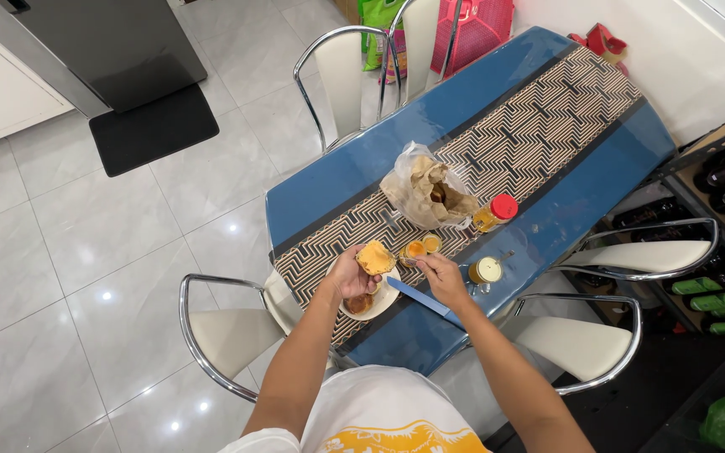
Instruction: Preparing bread with various spreads on a dining table.
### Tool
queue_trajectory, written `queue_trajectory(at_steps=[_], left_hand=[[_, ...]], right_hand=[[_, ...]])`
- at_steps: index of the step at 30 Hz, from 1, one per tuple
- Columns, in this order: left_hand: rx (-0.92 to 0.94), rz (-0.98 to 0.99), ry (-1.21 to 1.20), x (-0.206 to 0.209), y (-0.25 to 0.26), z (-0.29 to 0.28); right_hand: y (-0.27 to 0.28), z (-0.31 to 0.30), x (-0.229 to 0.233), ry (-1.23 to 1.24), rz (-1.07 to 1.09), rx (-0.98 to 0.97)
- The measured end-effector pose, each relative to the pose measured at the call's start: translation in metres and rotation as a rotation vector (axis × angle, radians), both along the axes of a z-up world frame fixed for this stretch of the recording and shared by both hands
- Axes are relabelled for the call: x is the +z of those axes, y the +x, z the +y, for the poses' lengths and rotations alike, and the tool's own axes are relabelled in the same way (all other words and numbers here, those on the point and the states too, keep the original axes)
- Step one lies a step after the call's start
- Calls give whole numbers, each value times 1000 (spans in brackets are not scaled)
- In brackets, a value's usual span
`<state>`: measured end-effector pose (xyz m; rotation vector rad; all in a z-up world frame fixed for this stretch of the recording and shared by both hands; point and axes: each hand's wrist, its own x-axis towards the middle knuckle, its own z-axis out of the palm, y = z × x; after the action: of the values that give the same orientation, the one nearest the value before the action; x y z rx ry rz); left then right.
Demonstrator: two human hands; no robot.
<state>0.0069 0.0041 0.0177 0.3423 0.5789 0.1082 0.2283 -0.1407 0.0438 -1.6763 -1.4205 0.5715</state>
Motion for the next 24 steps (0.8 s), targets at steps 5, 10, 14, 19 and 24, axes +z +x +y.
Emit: queue_trajectory(at_steps=[5, 10, 14, 19, 24], left_hand=[[26, 29, -5, -2, -2, 1], [38, 52, -10, -10, -3, 3], [48, 77, -34, -13, -6, 3], [38, 83, -12, -10, -12, 6], [40, 79, 46, -10, -15, 6]], right_hand=[[-7, -6, 30, -20, -123, 12], [-7, -7, 48, 34, -341, 37], [2, -8, 57, 166, -535, 132], [17, -12, 65, 236, -698, 163], [29, -19, 59, 136, -564, -91]])
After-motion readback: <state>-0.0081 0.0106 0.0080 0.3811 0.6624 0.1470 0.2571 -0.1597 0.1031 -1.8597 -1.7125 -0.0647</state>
